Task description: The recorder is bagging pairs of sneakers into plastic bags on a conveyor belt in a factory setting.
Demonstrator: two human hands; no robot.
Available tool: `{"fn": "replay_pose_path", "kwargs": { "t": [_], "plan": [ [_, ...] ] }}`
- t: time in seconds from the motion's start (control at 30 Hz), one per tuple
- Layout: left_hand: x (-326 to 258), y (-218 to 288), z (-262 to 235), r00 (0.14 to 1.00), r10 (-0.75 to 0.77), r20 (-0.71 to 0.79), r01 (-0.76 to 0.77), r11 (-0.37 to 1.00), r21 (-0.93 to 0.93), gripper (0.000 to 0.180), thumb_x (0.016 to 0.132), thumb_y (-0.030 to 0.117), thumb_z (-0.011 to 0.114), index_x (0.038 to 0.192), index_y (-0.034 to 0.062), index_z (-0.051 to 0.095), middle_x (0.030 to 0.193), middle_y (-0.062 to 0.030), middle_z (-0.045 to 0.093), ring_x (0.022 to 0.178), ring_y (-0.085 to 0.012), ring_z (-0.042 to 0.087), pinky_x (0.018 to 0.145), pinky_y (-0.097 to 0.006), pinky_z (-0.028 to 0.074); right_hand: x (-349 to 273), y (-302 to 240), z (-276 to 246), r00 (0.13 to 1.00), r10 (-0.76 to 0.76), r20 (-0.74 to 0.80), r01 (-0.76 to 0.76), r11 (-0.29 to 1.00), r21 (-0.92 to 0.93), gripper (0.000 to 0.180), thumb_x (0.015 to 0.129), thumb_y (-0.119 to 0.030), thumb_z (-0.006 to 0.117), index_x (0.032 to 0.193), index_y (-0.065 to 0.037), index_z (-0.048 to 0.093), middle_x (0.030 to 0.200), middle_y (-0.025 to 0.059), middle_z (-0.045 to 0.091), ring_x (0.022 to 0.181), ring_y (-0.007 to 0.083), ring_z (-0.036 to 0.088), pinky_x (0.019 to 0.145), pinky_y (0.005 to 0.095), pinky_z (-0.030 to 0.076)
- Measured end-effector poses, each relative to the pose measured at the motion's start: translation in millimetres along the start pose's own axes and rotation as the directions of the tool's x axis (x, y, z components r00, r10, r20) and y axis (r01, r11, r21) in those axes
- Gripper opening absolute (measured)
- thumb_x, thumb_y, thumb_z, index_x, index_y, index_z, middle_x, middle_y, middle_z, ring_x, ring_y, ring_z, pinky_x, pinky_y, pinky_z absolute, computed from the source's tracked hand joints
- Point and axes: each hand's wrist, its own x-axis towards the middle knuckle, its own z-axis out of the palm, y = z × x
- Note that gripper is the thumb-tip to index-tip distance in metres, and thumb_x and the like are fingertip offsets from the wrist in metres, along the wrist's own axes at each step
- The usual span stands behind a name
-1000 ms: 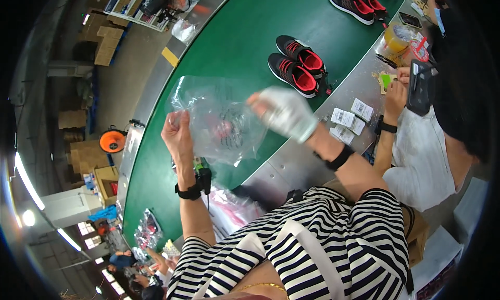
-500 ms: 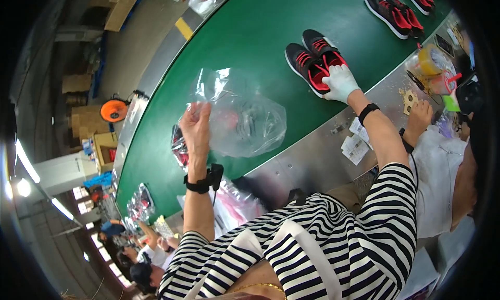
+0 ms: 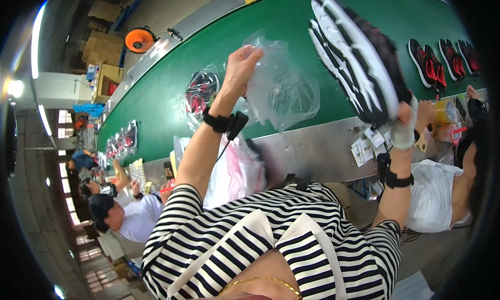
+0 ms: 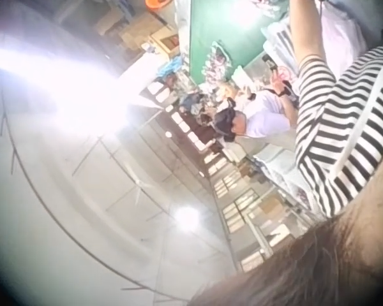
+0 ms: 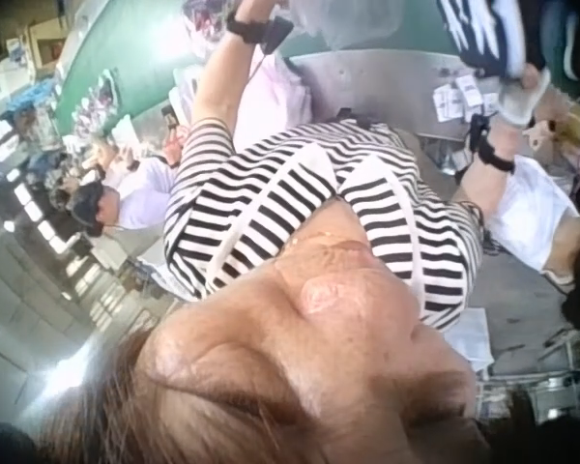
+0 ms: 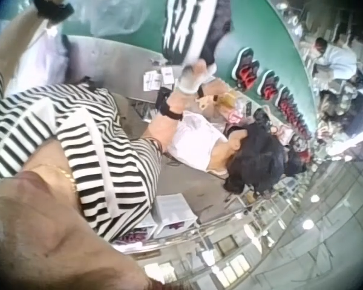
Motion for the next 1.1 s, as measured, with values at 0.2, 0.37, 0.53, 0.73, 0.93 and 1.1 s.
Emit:
{"fn": "replay_pose_path", "kwargs": {
  "t": [0.2, 0.37, 0.53, 0.73, 0.93, 1.1],
  "plan": [
    [-10.5, 22.0, 7.2, 0.99, 0.114, 0.086, -0.116, 0.993, 0.023, 0.012, 0.083, 0.013, 0.059, 0.085, 0.0014, 0.063, 0.07, 0.0015, 0.055, 0.057, -0.0056, 0.045, 0.049, -0.023, 0.036, -40.3, -26.9, 20.4, 0.968, -0.121, 0.219, 0.058, 0.959, 0.276, 0.037, 0.074, -0.034, 0.068, 0.091, -0.001, 0.062, 0.111, 0.011, 0.06, 0.091, 0.0195, 0.058, 0.082, 0.0344, 0.045],
    [-76.5, 9.9, 78.0, 0.886, 0.298, 0.356, -0.412, 0.857, 0.309, 0.013, 0.077, 0.004, 0.053, 0.088, 0.0019, 0.061, 0.071, -0.0223, 0.059, 0.068, -0.0315, 0.06, 0.065, -0.04, 0.047, -39.3, -64.4, 121.4, 0.601, 0.062, 0.797, 0.76, 0.263, -0.594, 0.046, 0.06, -0.051, 0.069, 0.064, -0.006, 0.064, 0.068, 0.0121, 0.053, 0.069, 0.0281, 0.055, 0.062, 0.0389, 0.043],
    [-44.5, 36.1, 85.0, 0.797, 0.487, 0.357, -0.595, 0.734, 0.327, 0.015, 0.074, 0.005, 0.054, 0.086, 0.0036, 0.062, 0.076, -0.0201, 0.061, 0.072, -0.0366, 0.061, 0.065, -0.041, 0.048, -47.5, -76.5, 154.0, 0.332, 0.198, 0.922, 0.94, 0.015, -0.342, 0.043, 0.064, -0.051, 0.065, 0.059, -0.008, 0.065, 0.068, 0.0109, 0.057, 0.069, 0.0237, 0.054, 0.064, 0.0335, 0.04],
    [-63.5, 77.9, 112.8, 0.433, 0.496, 0.753, -0.884, 0.399, 0.246, 0.006, 0.073, 0.009, 0.055, 0.075, 0.0041, 0.058, 0.068, -0.0188, 0.059, 0.067, -0.0385, 0.058, 0.059, -0.045, 0.046, -27.4, -84.0, 160.6, 0.179, 0.158, 0.971, 0.975, 0.102, -0.196, 0.036, 0.071, -0.044, 0.063, 0.071, -0.009, 0.068, 0.073, 0.01, 0.056, 0.078, 0.0254, 0.056, 0.071, 0.0386, 0.042],
    [-108.6, 17.2, 53.7, 0.708, 0.33, 0.624, -0.626, 0.704, 0.337, 0.01, 0.074, 0.004, 0.055, 0.082, 0.0042, 0.049, 0.062, -0.0186, 0.056, 0.06, -0.0389, 0.058, 0.052, -0.044, 0.045, -8.5, -42.5, 153.5, 0.579, 0.403, 0.709, 0.662, 0.276, -0.697, 0.033, 0.077, -0.042, 0.061, 0.082, -0.01, 0.064, 0.087, 0.0124, 0.061, 0.086, 0.0291, 0.059, 0.076, 0.0368, 0.045],
    [-133.9, -12.5, 79.3, 0.737, 0.476, 0.48, -0.633, 0.734, 0.244, 0.012, 0.075, -0.001, 0.053, 0.086, 0.0042, 0.049, 0.066, -0.0198, 0.054, 0.062, -0.0393, 0.057, 0.054, -0.044, 0.045, -10.0, 82.0, 144.3, 0.862, -0.074, 0.501, 0.372, 0.765, -0.526, 0.035, 0.075, -0.039, 0.064, 0.091, -0.008, 0.062, 0.091, 0.0106, 0.061, 0.084, 0.0283, 0.058, 0.069, 0.0359, 0.046]
  ]
}}
